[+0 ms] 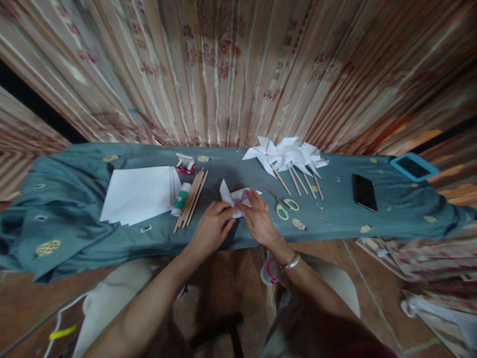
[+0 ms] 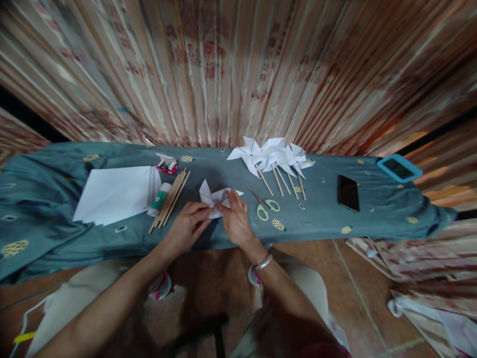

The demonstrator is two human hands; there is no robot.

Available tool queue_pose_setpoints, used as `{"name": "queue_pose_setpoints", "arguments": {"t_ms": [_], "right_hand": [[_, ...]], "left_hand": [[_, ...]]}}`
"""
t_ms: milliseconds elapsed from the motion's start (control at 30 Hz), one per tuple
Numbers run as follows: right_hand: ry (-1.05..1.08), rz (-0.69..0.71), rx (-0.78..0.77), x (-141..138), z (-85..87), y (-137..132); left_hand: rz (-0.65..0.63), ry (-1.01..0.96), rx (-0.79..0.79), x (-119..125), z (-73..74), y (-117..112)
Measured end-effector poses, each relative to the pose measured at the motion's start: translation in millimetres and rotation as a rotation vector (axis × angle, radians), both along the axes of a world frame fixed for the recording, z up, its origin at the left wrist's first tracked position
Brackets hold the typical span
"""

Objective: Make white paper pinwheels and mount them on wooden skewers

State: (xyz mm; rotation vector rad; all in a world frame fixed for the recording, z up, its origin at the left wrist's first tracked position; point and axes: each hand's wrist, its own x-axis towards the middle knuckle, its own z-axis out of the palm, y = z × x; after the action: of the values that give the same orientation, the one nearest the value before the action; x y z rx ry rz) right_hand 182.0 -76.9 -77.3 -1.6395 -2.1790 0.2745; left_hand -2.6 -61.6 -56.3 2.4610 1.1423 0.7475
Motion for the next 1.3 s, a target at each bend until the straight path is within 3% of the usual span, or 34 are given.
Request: {"name": "queue_pose_setpoints", "arguments": {"t_ms": [167, 667, 800, 1033, 1300], "right_hand": [[0.014, -0.004, -0.003, 1, 0.2, 1], [0.158, -0.044, -0.034, 1, 2.8, 11], [0.240, -0.146, 0.018, 8, 12.6, 12], [0.276, -0.248, -0.165, 14, 29.1, 10], [0.204, -0.327, -0.303, 7, 31.6, 35]], "left_hand": [[-0.027, 0.145, -0.030, 13, -0.2, -3], [-0.012, 0.283, 0.079, 23, -5.6, -6], [-0.016, 0.291, 0.097, 24, -4.9, -7], [-0.023, 0.280, 0.115, 24, -5.4, -8], [-0.014, 0.264, 0.140, 25, -7.9, -10]]}}
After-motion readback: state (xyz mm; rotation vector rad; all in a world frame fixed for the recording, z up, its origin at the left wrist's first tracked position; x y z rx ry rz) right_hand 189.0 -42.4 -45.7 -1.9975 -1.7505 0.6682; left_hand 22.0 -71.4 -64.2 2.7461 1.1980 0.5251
